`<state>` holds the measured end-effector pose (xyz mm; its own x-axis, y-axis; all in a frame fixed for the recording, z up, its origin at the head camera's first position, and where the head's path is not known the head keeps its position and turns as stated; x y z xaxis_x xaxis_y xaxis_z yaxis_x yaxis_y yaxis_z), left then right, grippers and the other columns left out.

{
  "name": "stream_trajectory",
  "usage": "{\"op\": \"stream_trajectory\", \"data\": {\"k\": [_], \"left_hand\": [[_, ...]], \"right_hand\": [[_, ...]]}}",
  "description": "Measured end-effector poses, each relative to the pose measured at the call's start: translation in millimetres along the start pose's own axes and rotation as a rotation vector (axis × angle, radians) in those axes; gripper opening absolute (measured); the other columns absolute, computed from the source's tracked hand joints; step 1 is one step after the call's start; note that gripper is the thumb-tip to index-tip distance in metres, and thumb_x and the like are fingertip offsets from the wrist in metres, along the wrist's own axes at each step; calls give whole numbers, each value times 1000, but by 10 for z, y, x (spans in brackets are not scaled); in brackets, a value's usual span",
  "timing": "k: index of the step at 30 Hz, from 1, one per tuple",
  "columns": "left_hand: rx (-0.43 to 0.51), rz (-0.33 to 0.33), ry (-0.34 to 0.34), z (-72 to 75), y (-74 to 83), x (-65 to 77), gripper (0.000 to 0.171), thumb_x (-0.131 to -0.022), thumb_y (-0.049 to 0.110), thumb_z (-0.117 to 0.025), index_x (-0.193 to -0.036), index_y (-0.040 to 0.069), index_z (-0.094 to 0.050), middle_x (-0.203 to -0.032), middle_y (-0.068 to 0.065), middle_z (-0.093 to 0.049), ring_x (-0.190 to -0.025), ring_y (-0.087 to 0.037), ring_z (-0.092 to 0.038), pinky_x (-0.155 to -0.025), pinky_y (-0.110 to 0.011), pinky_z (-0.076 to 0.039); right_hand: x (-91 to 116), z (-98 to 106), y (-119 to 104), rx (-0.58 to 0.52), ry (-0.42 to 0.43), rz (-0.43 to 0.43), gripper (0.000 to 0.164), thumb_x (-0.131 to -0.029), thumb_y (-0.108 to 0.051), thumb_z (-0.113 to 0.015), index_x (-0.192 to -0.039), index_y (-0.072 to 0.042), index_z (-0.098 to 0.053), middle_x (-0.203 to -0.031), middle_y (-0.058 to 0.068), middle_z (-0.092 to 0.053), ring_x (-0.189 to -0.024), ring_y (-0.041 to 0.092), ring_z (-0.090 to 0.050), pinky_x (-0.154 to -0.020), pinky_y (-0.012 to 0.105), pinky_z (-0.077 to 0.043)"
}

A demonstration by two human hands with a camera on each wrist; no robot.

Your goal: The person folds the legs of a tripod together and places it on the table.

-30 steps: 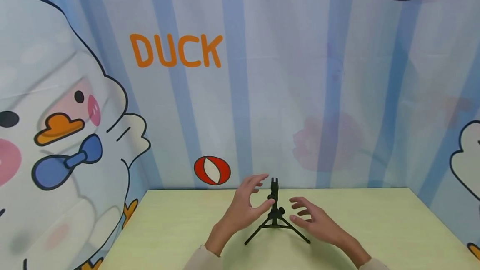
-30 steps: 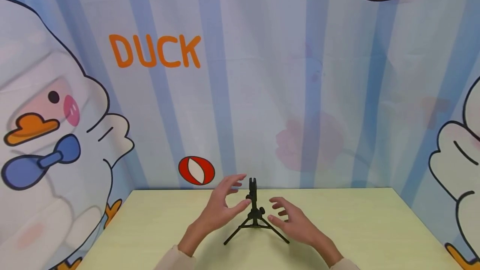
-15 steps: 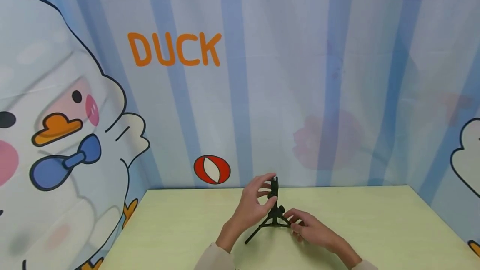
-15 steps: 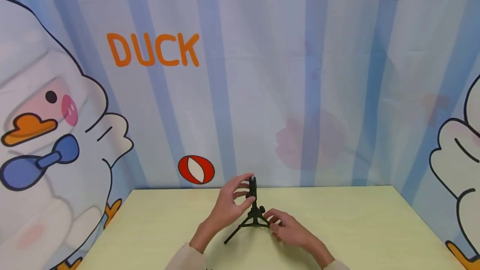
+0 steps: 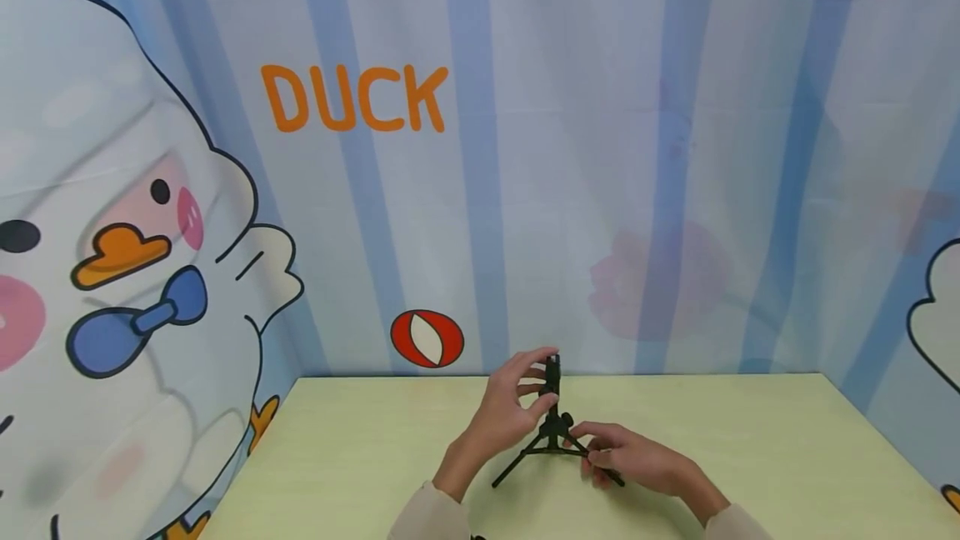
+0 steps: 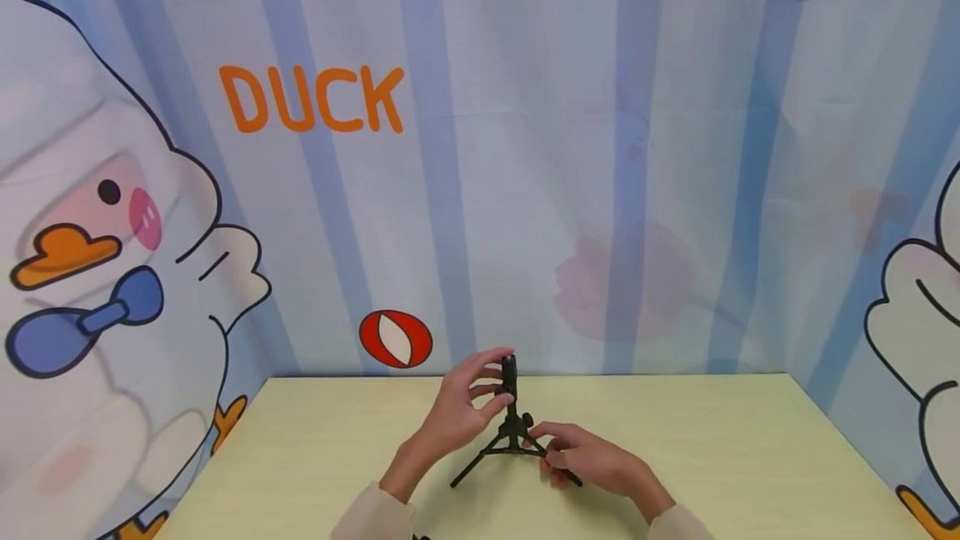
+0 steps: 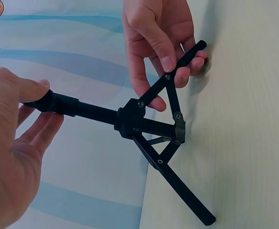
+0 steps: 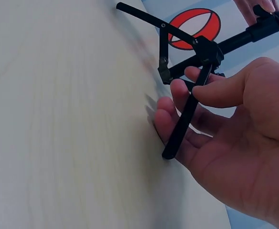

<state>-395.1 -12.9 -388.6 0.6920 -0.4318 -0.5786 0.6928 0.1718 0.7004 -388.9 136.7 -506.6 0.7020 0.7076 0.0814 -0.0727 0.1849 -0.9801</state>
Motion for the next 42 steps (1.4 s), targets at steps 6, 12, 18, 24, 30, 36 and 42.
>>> {"op": "stream_trajectory", "data": {"k": [6, 12, 18, 24, 30, 36, 42], "left_hand": [[5, -7, -7, -15, -11, -7, 63, -95, -6, -70, -150, 21, -53, -132, -7, -61, -114, -25, -66, -96, -29, -56], [-7, -4, -21, -30, 8, -12, 64, -95, -9, -69, -150, 20, -53, -134, -7, -60, -114, -23, -66, -96, -27, -56], [-34, 4, -24, -29, 19, -15, 65, -94, -9, -70, -150, 20, -52, -134, -8, -60, -114, -23, -66, -96, -27, -56], [-54, 13, -32, -36, 46, -18, 65, -95, -9, -69, -150, 20, -52, -134, -7, -60, -114, -21, -66, -96, -26, -55], [-47, 17, -30, -27, 58, -11, 65, -95, -9, -69, -150, 19, -51, -136, -6, -60, -114, -21, -65, -97, -26, -55], [-38, 20, -29, -24, 42, 4, 64, -95, -9, -69, -150, 19, -52, -137, -7, -60, -114, -22, -66, -96, -27, -56], [-37, 25, -30, -32, 42, 8, 65, -94, -10, -69, -150, 18, -52, -137, -7, -60, -114, -22, -66, -96, -26, -55]], "right_hand": [[7, 3, 10, -63, -78, 33, 48, -105, 4, -40, -152, 10, -38, -103, 18, -64, -83, 23, -57, -75, 33, -52], [15, 22, 33, -78, -103, 32, 48, -106, 5, -40, -153, 10, -36, -104, 17, -64, -82, 22, -59, -78, 34, -52], [16, 25, 55, -101, -111, 27, 49, -106, 4, -41, -155, 9, -34, -104, 15, -63, -82, 21, -59, -79, 34, -53], [19, 25, 72, -152, -131, 32, 50, -108, 1, -42, -156, 9, -31, -106, 15, -63, -83, 21, -59, -80, 33, -53], [19, 17, 66, -157, -147, 39, 51, -109, 1, -42, -157, 9, -30, -106, 15, -63, -83, 20, -58, -81, 34, -52], [32, -3, 43, -149, -156, 46, 51, -109, 0, -43, -157, 10, -29, -106, 14, -63, -83, 20, -57, -81, 33, -51], [33, -12, 48, -168, -167, 60, 50, -109, -1, -44, -156, 10, -31, -107, 14, -64, -84, 20, -57, -80, 33, -51]]}}
Point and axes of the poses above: each hand's wrist, its own x-axis away from the middle knuckle, its own z-axis out of the back of the hand, y = z × x, the point moved 9 cm from there along -x, towards the middle knuckle
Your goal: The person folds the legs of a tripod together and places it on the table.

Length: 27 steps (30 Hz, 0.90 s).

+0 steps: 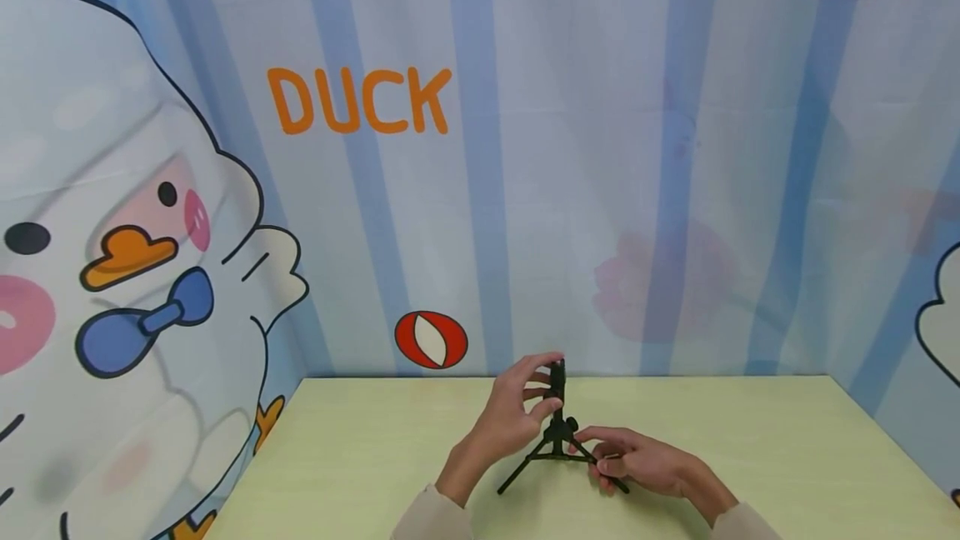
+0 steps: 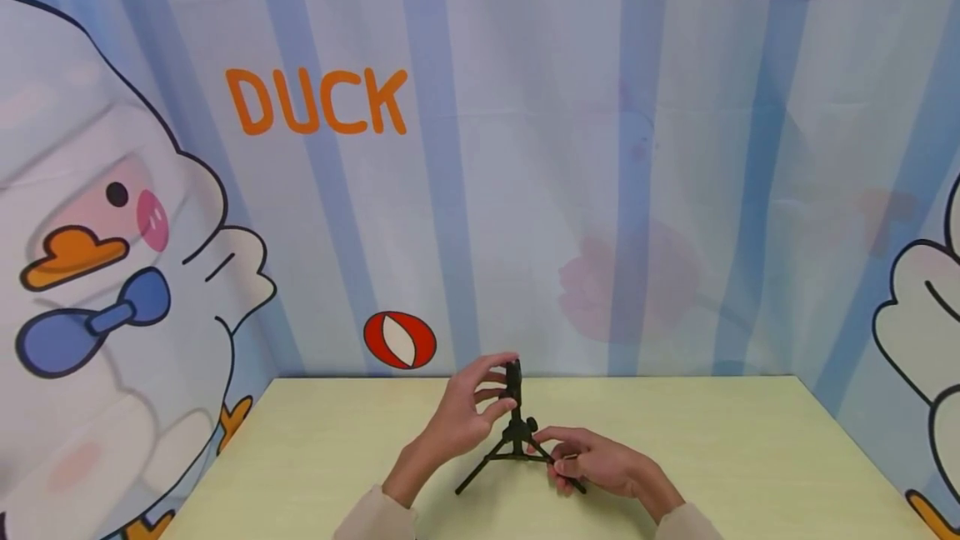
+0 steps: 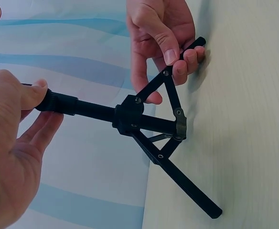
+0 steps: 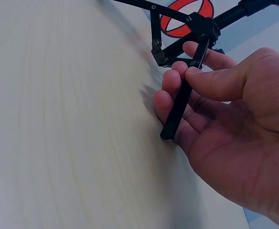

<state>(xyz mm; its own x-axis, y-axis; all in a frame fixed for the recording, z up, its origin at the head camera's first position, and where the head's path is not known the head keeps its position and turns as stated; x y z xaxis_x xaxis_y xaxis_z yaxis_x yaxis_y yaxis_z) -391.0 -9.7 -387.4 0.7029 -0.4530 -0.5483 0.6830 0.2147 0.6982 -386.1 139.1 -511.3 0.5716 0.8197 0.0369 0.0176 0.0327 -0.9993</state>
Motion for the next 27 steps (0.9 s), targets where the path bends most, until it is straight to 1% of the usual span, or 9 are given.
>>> {"op": "stream_trajectory", "data": {"k": [8, 15, 20, 27], "left_hand": [[17, -16, -5, -8, 56, 11, 64, -95, -10, -68, -150, 17, -51, -137, -9, -59, -115, -22, -66, -97, -28, -56], [27, -7, -4, -7, 47, 16, 64, -95, -10, -68, -150, 18, -51, -137, -8, -60, -116, -22, -66, -97, -28, -56], [39, 0, -11, -20, 44, 8, 65, -95, -9, -68, -151, 19, -51, -139, -8, -59, -117, -22, -65, -98, -30, -56], [40, -4, -10, -24, 41, 6, 64, -95, -9, -68, -151, 18, -51, -140, -8, -58, -117, -22, -66, -97, -29, -56]], "right_hand": [[23, 0, -3, -32, 18, 4, 53, -109, -1, -45, -157, 9, -27, -106, 13, -63, -86, 21, -59, -81, 34, -50], [21, -5, -2, -23, 16, 35, 51, -110, -3, -44, -157, 9, -28, -103, 10, -62, -86, 21, -57, -82, 34, -48], [14, 5, 14, -38, 12, 64, 51, -111, -4, -44, -157, 8, -27, -107, 11, -61, -89, 20, -57, -83, 34, -49], [10, 23, 36, -44, 48, 74, 50, -110, -4, -47, -157, 4, -31, -113, 12, -61, -91, 21, -59, -84, 34, -51]]}}
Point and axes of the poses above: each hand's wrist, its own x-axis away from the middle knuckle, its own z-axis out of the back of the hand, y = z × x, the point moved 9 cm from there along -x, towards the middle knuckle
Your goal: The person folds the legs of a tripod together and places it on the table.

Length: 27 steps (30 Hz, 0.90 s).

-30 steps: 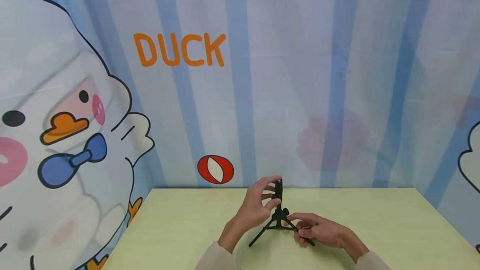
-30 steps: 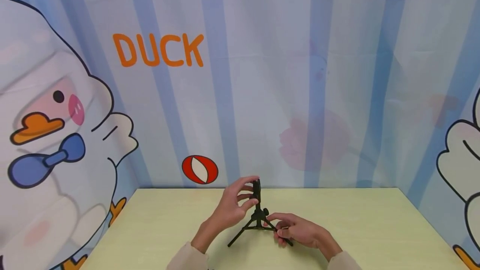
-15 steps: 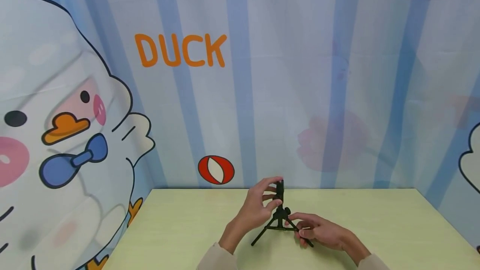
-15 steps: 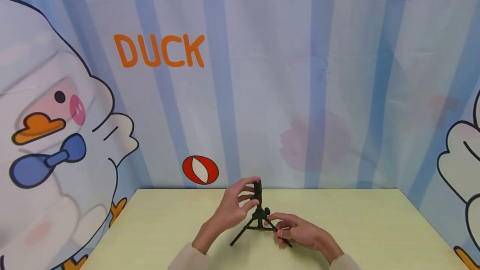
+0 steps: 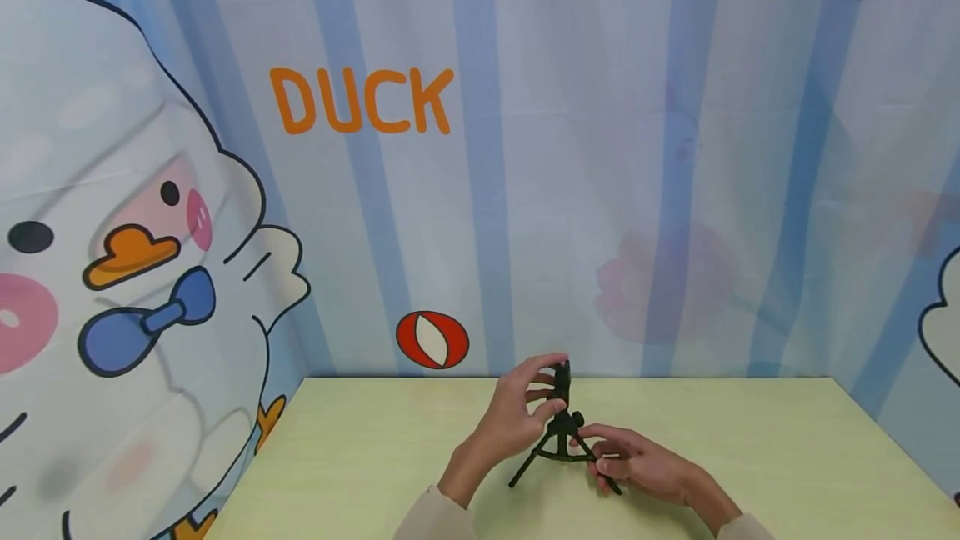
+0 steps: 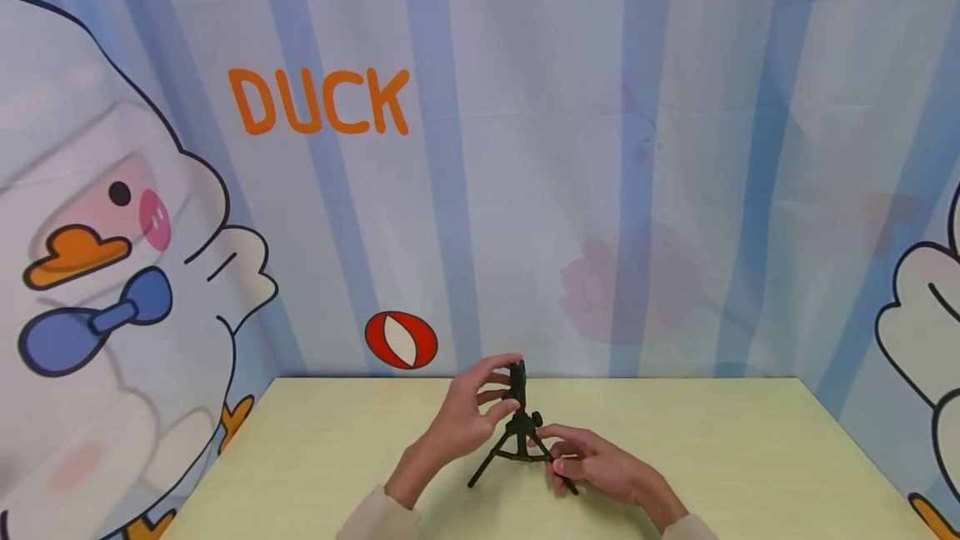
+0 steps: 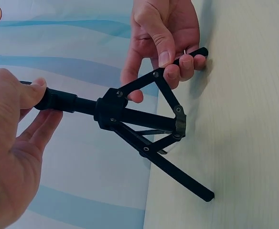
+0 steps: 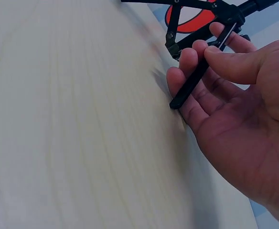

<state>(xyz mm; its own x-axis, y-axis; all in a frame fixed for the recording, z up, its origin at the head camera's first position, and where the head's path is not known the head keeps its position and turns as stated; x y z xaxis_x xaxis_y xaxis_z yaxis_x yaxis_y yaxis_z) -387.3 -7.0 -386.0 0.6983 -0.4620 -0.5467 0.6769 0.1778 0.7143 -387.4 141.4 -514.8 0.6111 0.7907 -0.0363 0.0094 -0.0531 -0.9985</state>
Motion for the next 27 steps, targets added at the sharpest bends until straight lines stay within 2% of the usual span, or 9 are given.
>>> {"op": "stream_trajectory", "data": {"k": [6, 12, 18, 27], "left_hand": [[2, -2, 0, 0, -2, 5, 65, -95, -11, -68, -151, 18, -51, -142, -8, -58, -117, -22, -66, -97, -28, -55], [-2, -4, 5, 21, 8, 7, 64, -96, -10, -67, -152, 16, -50, -144, -8, -57, -117, -22, -66, -97, -28, -55], [-4, -4, 5, 26, 12, 3, 65, -96, -10, -67, -152, 17, -50, -143, -8, -57, -117, -22, -66, -98, -28, -55], [-10, 9, 5, 25, -5, 4, 66, -96, -10, -67, -152, 19, -50, -143, -7, -57, -117, -22, -65, -98, -28, -55]], "right_hand": [[-3, -15, -8, 1, 30, 12, 50, -110, -5, -47, -157, 2, -33, -115, 15, -61, -93, 22, -61, -86, 34, -53], [0, -30, -61, 123, 49, 14, 52, -111, -6, -47, -159, 4, -31, -115, 23, -62, -94, 25, -64, -86, 33, -55], [-2, -53, -108, 186, 11, 13, 45, -110, -4, -47, -154, 5, -42, -113, 30, -62, -96, 26, -63, -87, 34, -54], [-9, -19, -101, 215, 37, 27, 45, -109, -3, -49, -151, 10, -41, -110, 25, -65, -93, 23, -65, -84, 31, -55]]}}
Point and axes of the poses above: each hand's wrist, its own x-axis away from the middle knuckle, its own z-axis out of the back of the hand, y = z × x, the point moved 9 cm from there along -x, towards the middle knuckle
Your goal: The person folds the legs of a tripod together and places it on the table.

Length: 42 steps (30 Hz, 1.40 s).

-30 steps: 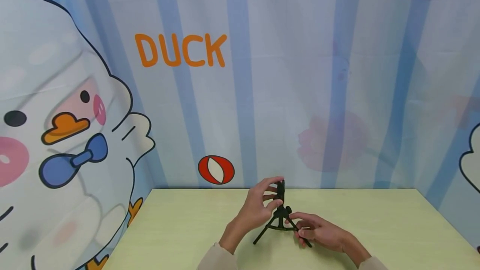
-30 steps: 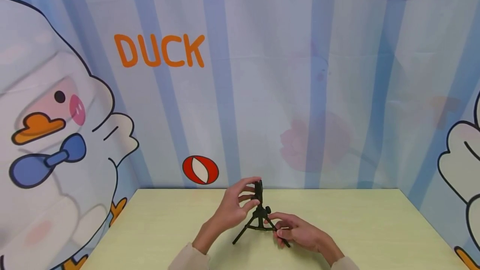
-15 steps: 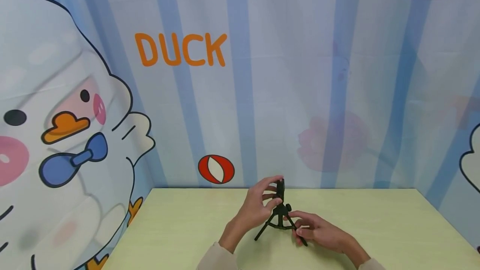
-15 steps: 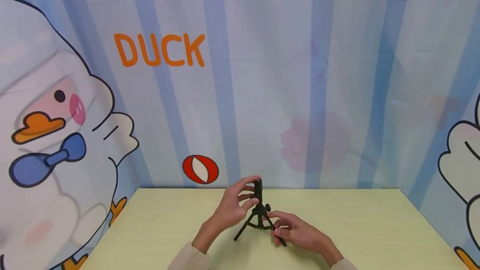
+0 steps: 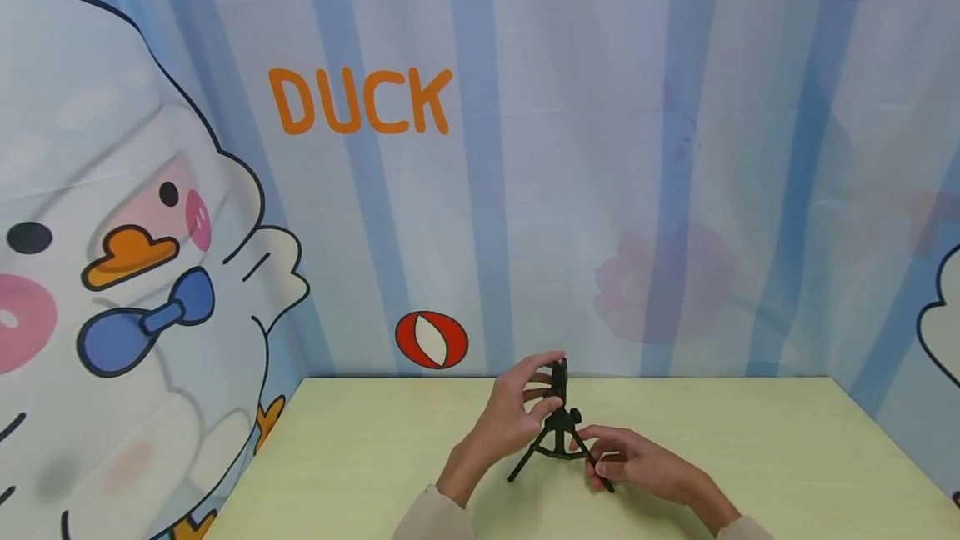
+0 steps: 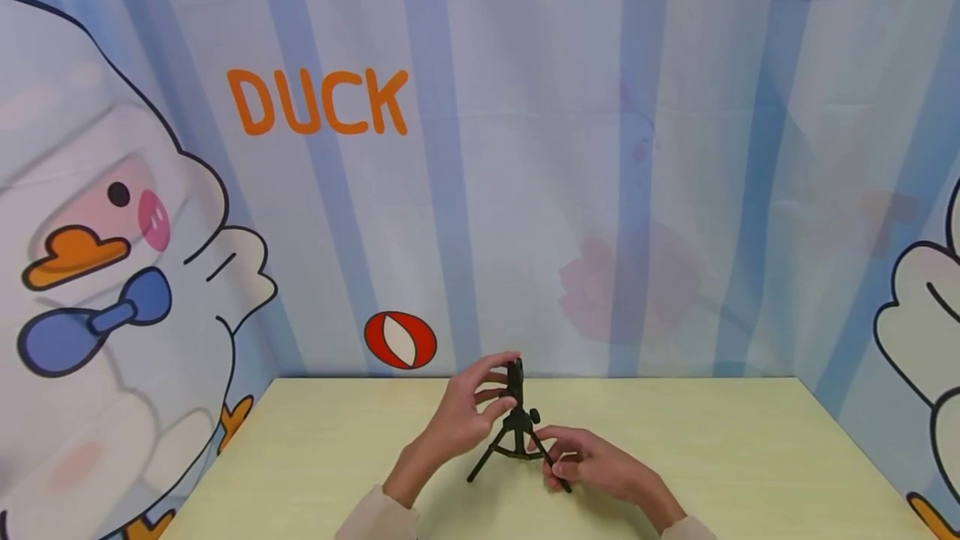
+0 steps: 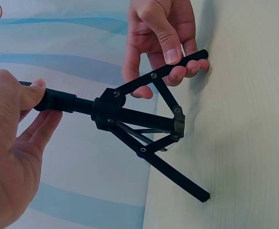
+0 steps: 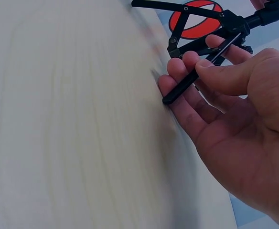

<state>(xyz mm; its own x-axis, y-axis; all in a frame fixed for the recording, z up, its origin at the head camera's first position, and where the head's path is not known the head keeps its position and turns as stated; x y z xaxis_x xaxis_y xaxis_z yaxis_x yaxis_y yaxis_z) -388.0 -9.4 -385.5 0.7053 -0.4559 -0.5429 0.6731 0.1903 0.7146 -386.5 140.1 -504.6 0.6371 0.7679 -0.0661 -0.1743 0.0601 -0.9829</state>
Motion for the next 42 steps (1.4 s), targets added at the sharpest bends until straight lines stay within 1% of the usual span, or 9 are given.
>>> {"op": "stream_trajectory", "data": {"k": [3, 8, 11, 15, 20, 24, 32, 37, 42], "left_hand": [[0, 1, 0, 1, -2, 0, 66, -96, -10, -67, -152, 19, -50, -143, -7, -58, -117, -22, -65, -98, -28, -55], [0, 0, 3, 10, -2, -5, 66, -96, -10, -67, -152, 18, -50, -143, -7, -57, -117, -22, -65, -98, -27, -55], [2, -2, 4, 14, 5, -7, 66, -95, -10, -68, -152, 18, -50, -144, -7, -57, -118, -22, -65, -98, -27, -55], [10, -7, 2, 11, 10, -8, 66, -95, -10, -67, -153, 18, -50, -144, -7, -57, -118, -22, -65, -98, -27, -55], [12, -7, 3, 14, 6, -8, 66, -96, -11, -67, -153, 18, -50, -145, -7, -57, -118, -22, -65, -98, -26, -54], [17, -4, 3, 16, -2, -11, 66, -96, -11, -67, -153, 18, -49, -145, -7, -57, -118, -22, -65, -98, -28, -55], [10, 5, 7, 25, -28, -15, 67, -96, -10, -67, -153, 18, -49, -145, -7, -57, -118, -21, -65, -98, -26, -54], [3, 11, 9, 34, -24, -15, 67, -96, -10, -67, -153, 19, -49, -145, -7, -57, -118, -22, -65, -98, -28, -55], [4, 24, 9, 38, -42, -13, 67, -96, -10, -66, -154, 20, -49, -146, -6, -56, -119, -21, -65, -98, -26, -54]], "right_hand": [[-13, 0, -4, 19, -1, 19, 44, -108, -3, -49, -150, 11, -42, -109, 27, -64, -92, 21, -65, -84, 30, -54], [-24, -1, -41, 45, -9, 55, 44, -109, -3, -48, -150, 11, -42, -106, 35, -62, -90, 22, -64, -82, 31, -54], [-28, 1, -53, 48, -13, 71, 43, -109, -3, -48, -149, 11, -44, -104, 40, -60, -88, 22, -63, -81, 31, -54], [-32, 8, -42, 44, -7, 81, 42, -109, -3, -48, -149, 12, -44, -105, 42, -59, -89, 21, -63, -80, 31, -54], [-37, 11, -28, 31, 11, 88, 44, -109, -4, -48, -149, 12, -41, -106, 43, -58, -91, 21, -63, -82, 31, -54], [-52, 8, -29, 46, 44, 120, 43, -109, -2, -49, -149, 13, -42, -105, 44, -58, -92, 25, -64, -82, 33, -56], [-74, 13, -54, 115, 126, 159, 42, -107, -2, -52, -148, 6, -48, -100, 39, -61, -90, 29, -65, -80, 33, -57], [-78, 13, -55, 145, 155, 150, 42, -106, -1, -53, -147, 9, -48, -100, 37, -62, -89, 32, -65, -84, 30, -54], [-78, 2, -47, 144, 182, 139, 44, -105, 2, -53, -147, 13, -45, -111, 35, -62, -93, 31, -67, -85, 30, -54]]}}
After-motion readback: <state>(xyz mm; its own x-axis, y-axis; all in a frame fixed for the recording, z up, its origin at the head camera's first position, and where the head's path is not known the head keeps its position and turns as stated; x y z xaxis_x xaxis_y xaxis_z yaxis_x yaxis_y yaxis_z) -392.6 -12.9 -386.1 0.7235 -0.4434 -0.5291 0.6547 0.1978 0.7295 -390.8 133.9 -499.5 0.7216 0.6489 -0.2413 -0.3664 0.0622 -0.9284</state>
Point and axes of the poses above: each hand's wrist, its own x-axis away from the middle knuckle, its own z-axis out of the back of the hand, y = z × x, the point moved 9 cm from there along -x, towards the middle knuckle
